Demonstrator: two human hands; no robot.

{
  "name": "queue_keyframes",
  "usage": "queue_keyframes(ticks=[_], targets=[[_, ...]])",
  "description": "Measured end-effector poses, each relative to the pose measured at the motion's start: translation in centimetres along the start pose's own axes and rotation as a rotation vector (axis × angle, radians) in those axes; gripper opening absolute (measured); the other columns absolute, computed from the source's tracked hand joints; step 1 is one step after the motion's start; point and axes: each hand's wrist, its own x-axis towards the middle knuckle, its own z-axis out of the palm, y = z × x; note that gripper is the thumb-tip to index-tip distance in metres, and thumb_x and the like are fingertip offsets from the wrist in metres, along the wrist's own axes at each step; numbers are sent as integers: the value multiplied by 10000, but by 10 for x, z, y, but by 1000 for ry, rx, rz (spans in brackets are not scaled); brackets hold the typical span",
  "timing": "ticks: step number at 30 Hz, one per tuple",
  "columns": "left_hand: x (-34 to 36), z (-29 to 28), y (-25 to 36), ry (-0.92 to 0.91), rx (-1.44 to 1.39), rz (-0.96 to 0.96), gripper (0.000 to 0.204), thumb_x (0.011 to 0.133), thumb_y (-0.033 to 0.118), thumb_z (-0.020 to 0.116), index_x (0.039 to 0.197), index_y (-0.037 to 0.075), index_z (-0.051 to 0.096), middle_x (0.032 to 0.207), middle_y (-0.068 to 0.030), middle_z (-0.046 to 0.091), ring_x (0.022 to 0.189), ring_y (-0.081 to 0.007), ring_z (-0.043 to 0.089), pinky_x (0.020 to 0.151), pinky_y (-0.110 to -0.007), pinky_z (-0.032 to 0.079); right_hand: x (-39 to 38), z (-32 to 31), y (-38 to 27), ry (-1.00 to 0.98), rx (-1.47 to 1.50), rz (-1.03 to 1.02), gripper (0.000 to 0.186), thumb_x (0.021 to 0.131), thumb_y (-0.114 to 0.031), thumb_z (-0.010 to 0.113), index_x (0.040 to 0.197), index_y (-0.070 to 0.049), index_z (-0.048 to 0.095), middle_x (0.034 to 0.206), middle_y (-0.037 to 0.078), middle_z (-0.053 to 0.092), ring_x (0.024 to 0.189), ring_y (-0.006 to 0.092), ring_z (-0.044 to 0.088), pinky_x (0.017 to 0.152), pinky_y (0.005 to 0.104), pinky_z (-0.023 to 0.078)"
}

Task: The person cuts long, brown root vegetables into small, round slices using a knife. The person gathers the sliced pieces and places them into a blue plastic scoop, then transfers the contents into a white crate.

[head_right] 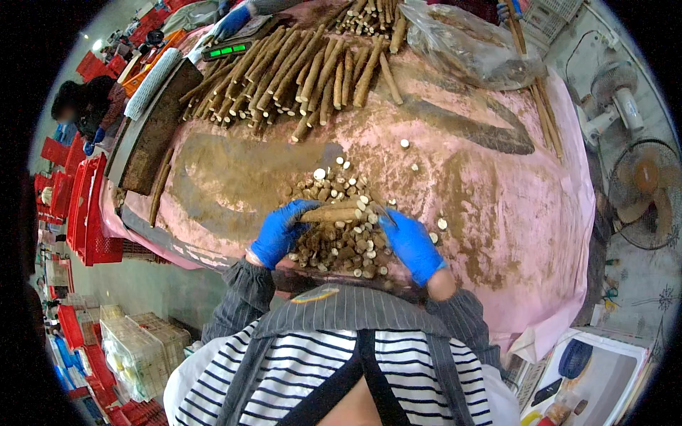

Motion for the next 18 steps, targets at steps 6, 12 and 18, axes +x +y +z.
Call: queue_keyframes(ticks=[6,12,18], targets=[[39,-25,-54,154,-139,-124,376,867,139,564,1211,32,456,1089,-216,568,988,-335,572,784,-394,460,-13,-6,32,-9,99,40,564,897,-118,418,1421,-172,217,1217,148,518,650,141,493,608,289,442],[153,-113,-76,441,187,-255,467,821,86,523,1266,17,401,1066,-252,565,940,-376,570,782,-405,457,-22,-14,61,58,203,99,571,879,-71,407,1418,-167,244,1105,106,571,709,145,490,657,294,439],[306,-197,-121,461,650,-375,546,806,223,575,1287,32,402,1172,-259,512,1062,-376,518,890,-427,421,-19,-13,75,161,438,259,451,858,-101,529,1295,-43,438,1097,90,572,886,142,536,783,290,446]])
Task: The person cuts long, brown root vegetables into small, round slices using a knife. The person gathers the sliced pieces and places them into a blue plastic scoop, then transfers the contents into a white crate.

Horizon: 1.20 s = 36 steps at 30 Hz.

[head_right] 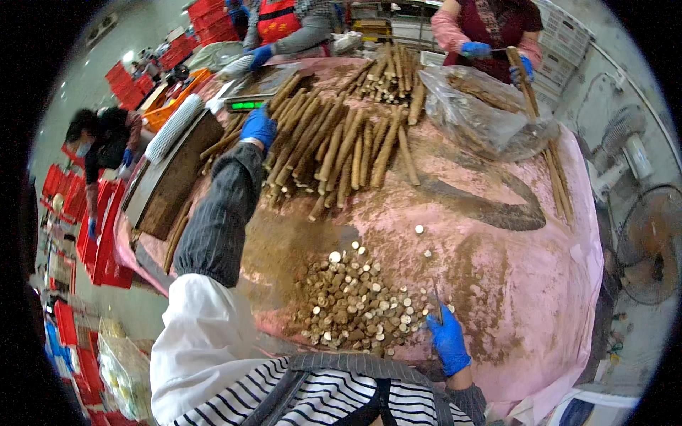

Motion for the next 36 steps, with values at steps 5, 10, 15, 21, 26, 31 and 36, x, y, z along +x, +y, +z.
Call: queue_keyframes(ticks=[5,10,15,21,26,31,36], targets=[[41,53,-60,-299,167,-24,664,829,519,493,1289,45,423,1317,-233,408,1236,-366,374,1011,-407,325,6,-41,41,308,-220,-115,365,872,-110,507,1223,-12,490,1086,166,573,964,252,561,832,338,441],[-28,50,15,357,-36,512,444,867,305,552,1255,102,474,1196,-205,515,1100,-364,486,965,-428,365,-7,-112,85,724,-730,-117,382,870,-121,508,1237,-21,472,1136,197,546,1017,334,534,879,388,418],[-144,72,128,-577,-427,647,417,892,274,536,1287,165,458,1303,-128,453,1210,-299,419,1004,-386,352,14,-90,24,823,-791,-266,439,865,-188,531,1277,-60,448,1237,182,486,1142,346,444,967,407,348],[-216,178,172,-539,-273,952,510,891,476,451,1303,176,445,1345,-122,419,1268,-331,337,1039,-432,284,58,-8,33,648,-606,-431,482,868,-222,529,1319,-98,412,1334,149,416,1249,326,347,1048,429,253],[-277,127,134,-978,-689,977,477,890,471,446,1242,156,514,1318,-101,456,1272,-301,344,1051,-421,283,43,48,-2,315,-404,-570,503,867,-202,528,1340,-111,384,1349,138,403,1271,313,324,1061,436,233],[-292,42,78,-790,-559,1035,402,863,377,540,1191,146,557,1346,-123,415,1254,-320,365,1031,-422,305,58,46,-14,218,-315,-681,505,867,-197,532,1338,-90,381,1362,143,388,1281,310,314,1052,440,248],[-292,8,2,-513,-533,493,406,870,245,554,1253,121,500,1319,-133,435,1221,-309,392,1025,-392,302,136,-28,18,806,-635,-410,449,872,-166,525,1294,-43,430,1324,180,421,1226,333,381,1015,412,298]])
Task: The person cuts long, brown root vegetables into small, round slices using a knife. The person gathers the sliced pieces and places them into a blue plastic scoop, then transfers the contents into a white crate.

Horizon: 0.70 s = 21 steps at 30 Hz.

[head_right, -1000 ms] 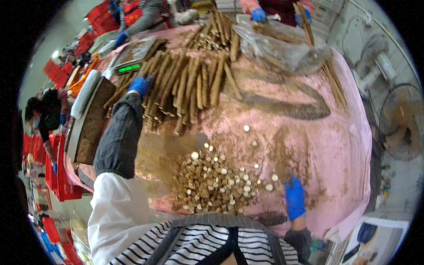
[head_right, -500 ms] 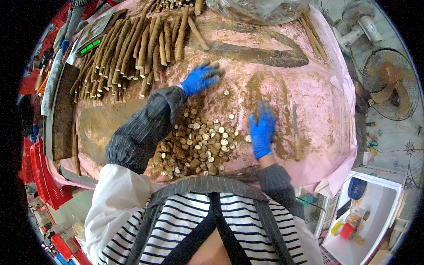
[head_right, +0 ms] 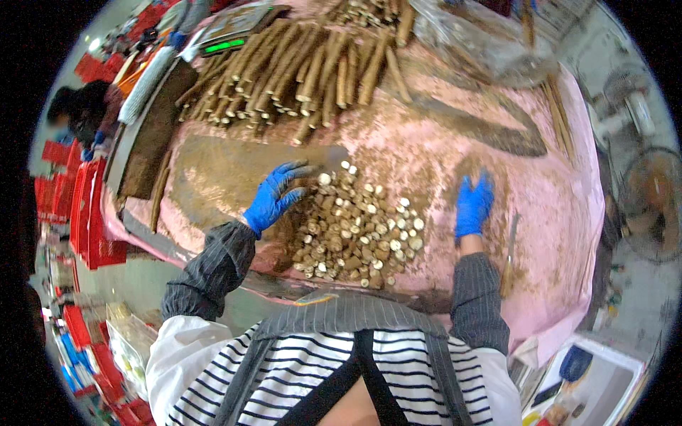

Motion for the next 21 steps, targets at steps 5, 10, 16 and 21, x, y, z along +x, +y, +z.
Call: queue_keyframes(ticks=[5,10,16,21], targets=[[-8,36,-46,65,215,-110,616,879,474,460,1375,137,319,1393,-189,322,1323,-353,229,1083,-483,97,-3,20,-43,-355,406,-243,425,882,-196,522,1276,-50,457,1284,190,461,1194,324,423,1007,389,315],[15,69,-21,-152,106,44,714,855,562,434,1420,191,205,1454,-167,196,1336,-375,170,1088,-489,102,-47,19,-136,-565,354,-609,407,882,-187,528,1266,-63,473,1246,157,507,1190,280,441,1009,365,320],[-28,13,-6,-47,178,11,724,845,568,451,1418,198,209,1451,-173,199,1336,-366,176,1080,-493,148,-37,-24,-131,-735,744,-271,397,912,-202,490,1267,-26,460,1305,140,460,1210,240,419,1026,338,301],[-112,-36,-39,134,460,-448,722,841,557,464,1414,192,217,1436,-191,224,1328,-396,173,1073,-502,155,-40,-66,-53,-367,540,0,453,930,-190,449,1313,38,371,1348,142,407,1237,244,387,1031,342,286]])
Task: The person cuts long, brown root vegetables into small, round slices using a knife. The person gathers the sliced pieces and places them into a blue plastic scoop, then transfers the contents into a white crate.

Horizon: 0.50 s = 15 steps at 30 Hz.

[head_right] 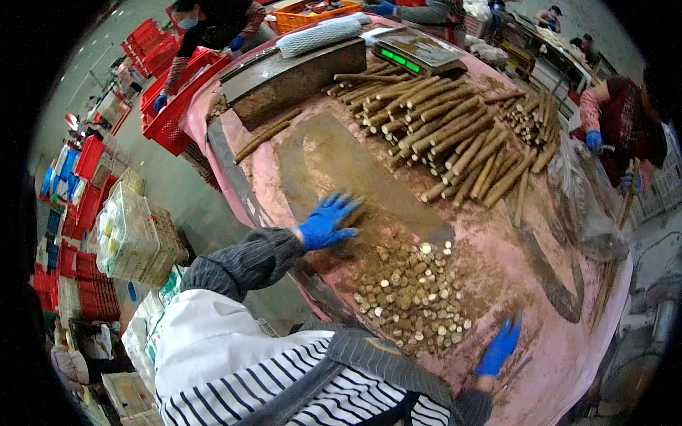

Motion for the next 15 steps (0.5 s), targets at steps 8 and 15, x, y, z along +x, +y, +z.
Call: queue_keyframes(ticks=[8,15], targets=[[-66,0,-43,87,134,-109,763,811,485,525,1409,119,225,1438,-199,208,1313,-405,195,1076,-469,157,-102,-1,39,-132,-537,-130,482,916,-208,408,1326,38,348,1388,204,328,1310,337,255,1081,406,160],[-67,-9,-23,124,50,-155,749,801,381,547,1403,78,222,1432,-218,209,1309,-399,201,1076,-446,154,-103,9,36,-72,-574,-160,524,911,-277,417,1321,44,352,1371,209,355,1296,354,279,1076,418,172]])
